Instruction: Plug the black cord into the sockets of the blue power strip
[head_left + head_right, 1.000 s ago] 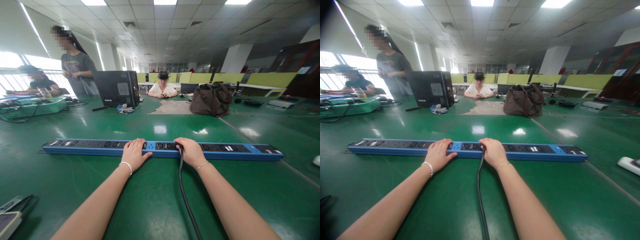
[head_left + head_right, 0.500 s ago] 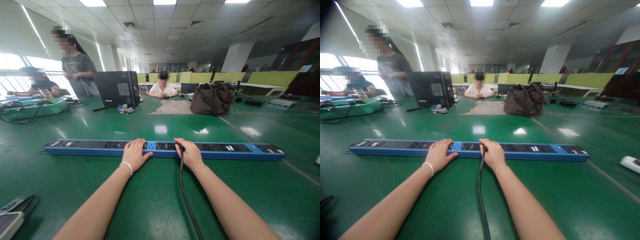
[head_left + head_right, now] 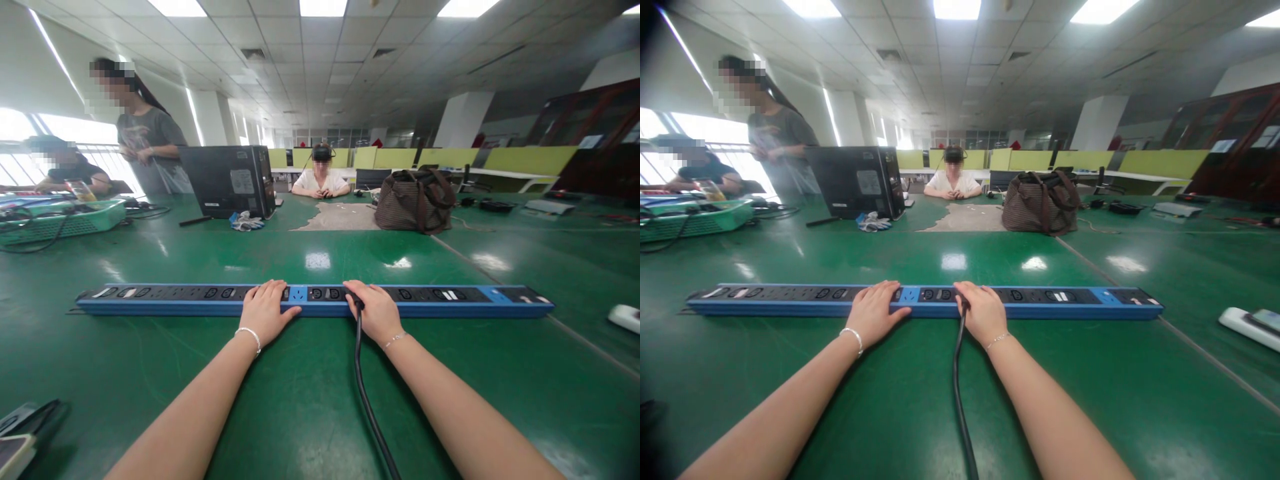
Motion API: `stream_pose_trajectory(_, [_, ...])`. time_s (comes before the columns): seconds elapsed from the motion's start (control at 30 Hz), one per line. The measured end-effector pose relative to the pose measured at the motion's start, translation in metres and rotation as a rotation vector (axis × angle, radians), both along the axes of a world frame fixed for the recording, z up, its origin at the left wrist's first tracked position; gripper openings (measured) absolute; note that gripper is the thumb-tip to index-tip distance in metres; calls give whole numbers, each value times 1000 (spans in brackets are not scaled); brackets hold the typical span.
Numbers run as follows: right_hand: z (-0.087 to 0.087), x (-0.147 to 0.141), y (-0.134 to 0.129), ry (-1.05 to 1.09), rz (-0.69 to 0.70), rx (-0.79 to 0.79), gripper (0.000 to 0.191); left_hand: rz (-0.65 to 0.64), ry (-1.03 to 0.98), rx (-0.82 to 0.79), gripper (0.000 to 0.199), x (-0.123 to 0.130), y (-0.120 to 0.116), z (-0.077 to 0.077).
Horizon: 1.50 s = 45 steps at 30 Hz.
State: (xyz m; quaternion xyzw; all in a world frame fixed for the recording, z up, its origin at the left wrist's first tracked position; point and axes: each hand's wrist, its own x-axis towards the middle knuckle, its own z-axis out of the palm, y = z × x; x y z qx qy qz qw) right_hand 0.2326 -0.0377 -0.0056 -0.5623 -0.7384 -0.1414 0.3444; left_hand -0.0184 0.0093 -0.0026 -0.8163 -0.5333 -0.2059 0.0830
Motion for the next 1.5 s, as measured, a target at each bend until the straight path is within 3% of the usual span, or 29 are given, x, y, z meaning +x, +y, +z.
stream_pose_trajectory(0.23, [2,-1,0,55,-6,-39,30,-3,1,-2,55,0,-1,2])
stream_pose_trajectory(0.77, [-6,-1,2,2,-80,66,36,16,32,-1,55,0,-2,2])
stream_pose_trajectory(1.23, [4,-7,0,53,-107,-8,27,19,34,-15,56,1,-3,3])
stream_pose_trajectory(1.5, [-3,-6,2,30,-118,27,29,13,32,-1,57,0,-1,2])
